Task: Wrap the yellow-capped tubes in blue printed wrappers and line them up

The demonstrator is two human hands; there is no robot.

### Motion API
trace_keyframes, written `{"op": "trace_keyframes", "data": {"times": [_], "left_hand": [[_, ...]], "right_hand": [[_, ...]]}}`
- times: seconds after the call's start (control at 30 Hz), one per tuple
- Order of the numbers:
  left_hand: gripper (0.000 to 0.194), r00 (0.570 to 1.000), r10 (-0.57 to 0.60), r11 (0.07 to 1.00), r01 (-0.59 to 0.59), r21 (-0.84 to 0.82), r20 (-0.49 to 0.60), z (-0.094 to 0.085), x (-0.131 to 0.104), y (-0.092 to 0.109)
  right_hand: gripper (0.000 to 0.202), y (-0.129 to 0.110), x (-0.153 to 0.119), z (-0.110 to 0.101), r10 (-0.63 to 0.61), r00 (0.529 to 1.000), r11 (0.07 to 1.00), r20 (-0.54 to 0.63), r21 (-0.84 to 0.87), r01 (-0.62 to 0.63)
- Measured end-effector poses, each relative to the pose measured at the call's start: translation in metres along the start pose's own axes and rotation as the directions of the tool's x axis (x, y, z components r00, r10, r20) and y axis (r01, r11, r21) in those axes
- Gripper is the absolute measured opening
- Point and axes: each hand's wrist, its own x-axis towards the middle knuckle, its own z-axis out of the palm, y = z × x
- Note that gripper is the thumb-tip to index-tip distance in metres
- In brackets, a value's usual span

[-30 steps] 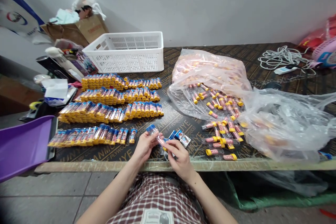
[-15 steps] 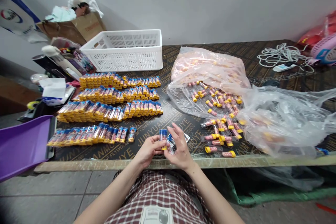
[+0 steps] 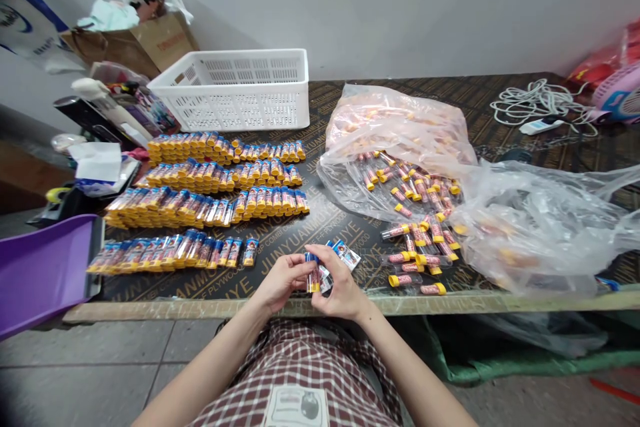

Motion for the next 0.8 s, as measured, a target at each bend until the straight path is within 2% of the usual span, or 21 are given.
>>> {"op": "trace_keyframes", "data": {"times": [0.67,0.8], "left_hand": [[0.038,1.0,0.02,1.0,-0.02,-0.023,-0.013,0.0034,-0.0036,-0.0028],[0.038,0.999,0.039,0.999,-0.038,0.037,-0.036,0.0006,-0.0012,-0.0045]], "right_hand": [[0.083,0.0025,-0.0049,0.006,0.061,0.998,0.991,-0.031,0.119,-0.057],[0.084,0.0008,-0.0033,0.0094,0.072,0.997,0.988,-0.016,0.137,-0.069]]}}
